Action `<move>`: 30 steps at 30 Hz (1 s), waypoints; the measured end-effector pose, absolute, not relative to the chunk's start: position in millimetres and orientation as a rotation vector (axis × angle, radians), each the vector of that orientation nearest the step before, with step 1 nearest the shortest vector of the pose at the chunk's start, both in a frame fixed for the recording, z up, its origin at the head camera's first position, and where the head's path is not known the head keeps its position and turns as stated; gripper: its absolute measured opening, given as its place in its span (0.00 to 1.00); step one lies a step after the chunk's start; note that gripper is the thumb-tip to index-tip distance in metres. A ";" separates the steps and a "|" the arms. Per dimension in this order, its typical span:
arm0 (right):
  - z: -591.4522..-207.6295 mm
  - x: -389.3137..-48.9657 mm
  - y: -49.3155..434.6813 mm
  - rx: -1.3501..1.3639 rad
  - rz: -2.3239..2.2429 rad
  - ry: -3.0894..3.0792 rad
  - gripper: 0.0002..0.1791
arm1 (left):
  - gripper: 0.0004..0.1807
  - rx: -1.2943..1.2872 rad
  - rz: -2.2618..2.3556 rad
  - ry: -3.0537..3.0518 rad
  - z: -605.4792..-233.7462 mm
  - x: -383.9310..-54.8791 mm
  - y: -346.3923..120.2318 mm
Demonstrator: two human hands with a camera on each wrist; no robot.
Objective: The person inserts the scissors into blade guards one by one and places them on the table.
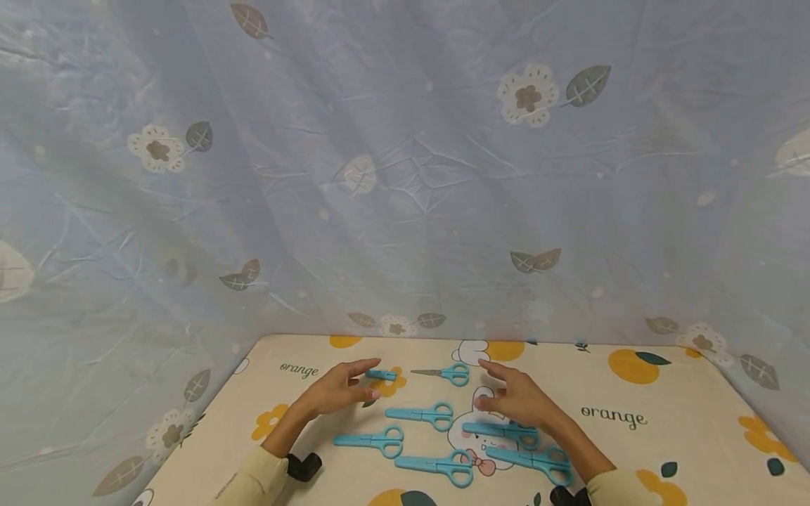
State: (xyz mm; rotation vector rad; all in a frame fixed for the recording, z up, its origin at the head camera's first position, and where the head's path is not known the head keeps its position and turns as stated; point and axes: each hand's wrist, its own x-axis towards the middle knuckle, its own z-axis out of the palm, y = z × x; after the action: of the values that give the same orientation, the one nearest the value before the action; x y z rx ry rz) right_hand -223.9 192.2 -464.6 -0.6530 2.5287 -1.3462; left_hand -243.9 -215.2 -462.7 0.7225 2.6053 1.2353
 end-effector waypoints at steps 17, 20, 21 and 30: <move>-468.5 -255.5 183.2 -0.824 -1.264 2.648 0.47 | 0.48 0.703 1.073 2.783 -469.6 -264.9 -209.9; -469.4 -262.5 182.1 -0.845 -1.264 2.647 0.47 | 0.47 0.693 1.079 2.779 -469.5 -267.8 -208.9; -469.4 -264.7 181.7 -0.851 -1.257 2.646 0.47 | 0.47 0.694 1.080 2.777 -469.3 -268.8 -208.8; -470.0 -282.6 175.2 -0.885 -1.220 2.620 0.41 | 0.44 0.690 1.081 2.752 -467.9 -281.0 -209.4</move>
State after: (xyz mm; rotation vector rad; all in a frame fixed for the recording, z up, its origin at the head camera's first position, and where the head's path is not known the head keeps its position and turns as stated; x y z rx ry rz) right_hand -282.6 175.2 -470.0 -0.8849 2.6200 -1.2196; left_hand -281.0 -209.4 -467.9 0.6901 2.7518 1.0808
